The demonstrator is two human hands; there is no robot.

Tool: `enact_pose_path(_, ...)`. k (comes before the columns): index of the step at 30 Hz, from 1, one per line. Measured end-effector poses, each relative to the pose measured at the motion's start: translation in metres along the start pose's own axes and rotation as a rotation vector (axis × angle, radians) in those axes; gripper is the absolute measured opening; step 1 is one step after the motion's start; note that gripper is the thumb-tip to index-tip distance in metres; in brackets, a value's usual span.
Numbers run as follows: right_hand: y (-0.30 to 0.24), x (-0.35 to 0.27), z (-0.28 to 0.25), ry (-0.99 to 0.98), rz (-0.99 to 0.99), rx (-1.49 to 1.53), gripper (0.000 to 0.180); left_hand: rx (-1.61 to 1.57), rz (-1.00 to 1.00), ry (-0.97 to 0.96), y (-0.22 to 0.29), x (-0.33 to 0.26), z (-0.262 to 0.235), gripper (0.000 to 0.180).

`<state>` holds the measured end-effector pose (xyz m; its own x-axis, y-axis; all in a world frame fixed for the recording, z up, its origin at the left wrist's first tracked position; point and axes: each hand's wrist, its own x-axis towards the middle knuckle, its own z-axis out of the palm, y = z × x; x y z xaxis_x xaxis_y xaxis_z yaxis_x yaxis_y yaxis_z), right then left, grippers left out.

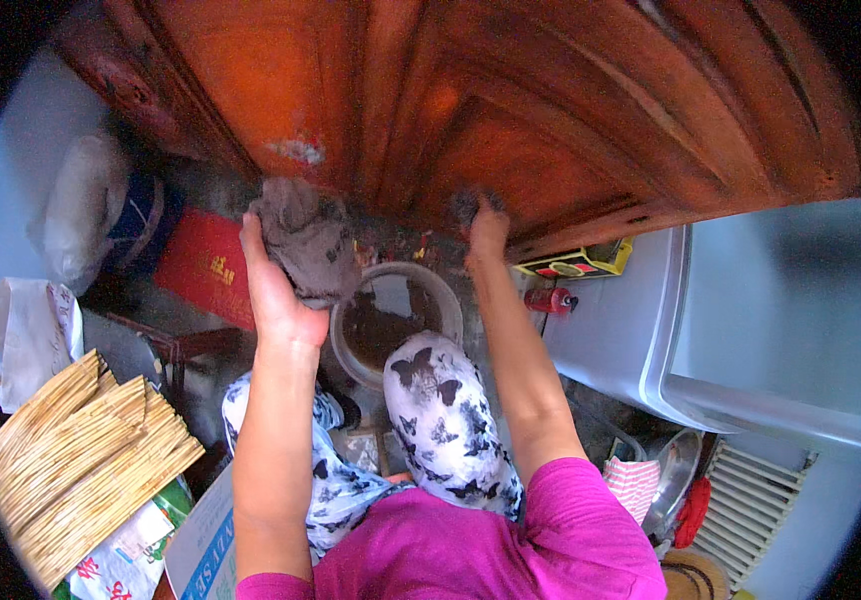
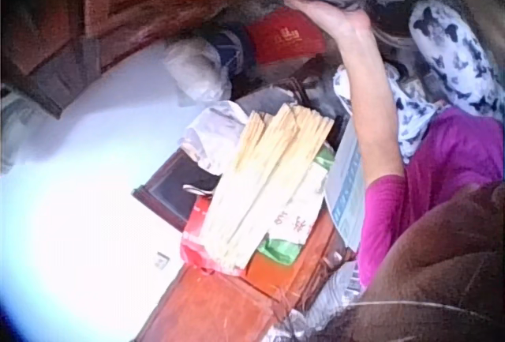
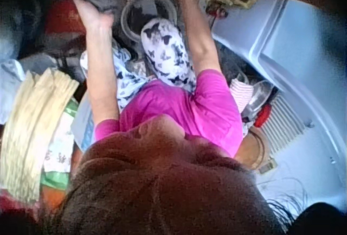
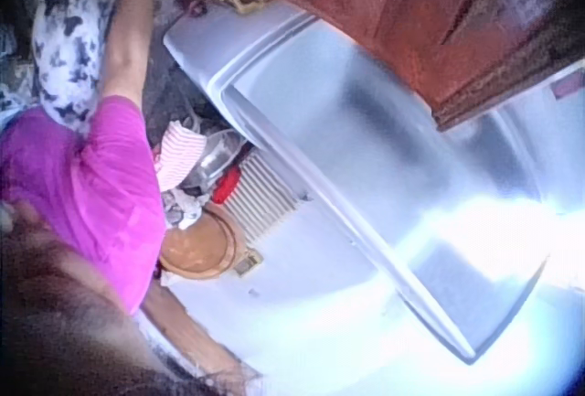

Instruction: The person sits on the floor and scrubs the front of a wooden cabinet using a steel wool pad and a cloth. They repeatedly dip the pad into a bucket of water and wipe the cabinet doors and drawers.

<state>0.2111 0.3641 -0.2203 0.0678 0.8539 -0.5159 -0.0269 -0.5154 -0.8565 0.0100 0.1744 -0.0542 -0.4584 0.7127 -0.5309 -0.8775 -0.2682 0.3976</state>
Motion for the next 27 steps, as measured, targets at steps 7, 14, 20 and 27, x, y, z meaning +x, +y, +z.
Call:
enact_pose_path(7,0.022,0.009,0.008,0.161,-0.214,-0.004,0.026,0.018,-0.033,0.022,0.001,-0.005,0.011,0.052)
enact_pose_path(14,0.007,-0.007,0.013,0.160,-0.017,0.132,0.022,0.010,-0.025,-0.001,0.001,-0.005,0.004,0.051)
enact_pose_path(20,0.025,0.031,0.010,0.238,-0.265,0.099,0.027,0.000,-0.027,0.006,-0.001,-0.006,0.013,0.051)
enact_pose_path(27,-0.002,-0.015,0.018,0.129,-0.036,0.099,0.031,-0.020,0.012,-0.044,0.001,-0.006,-0.004,0.049)
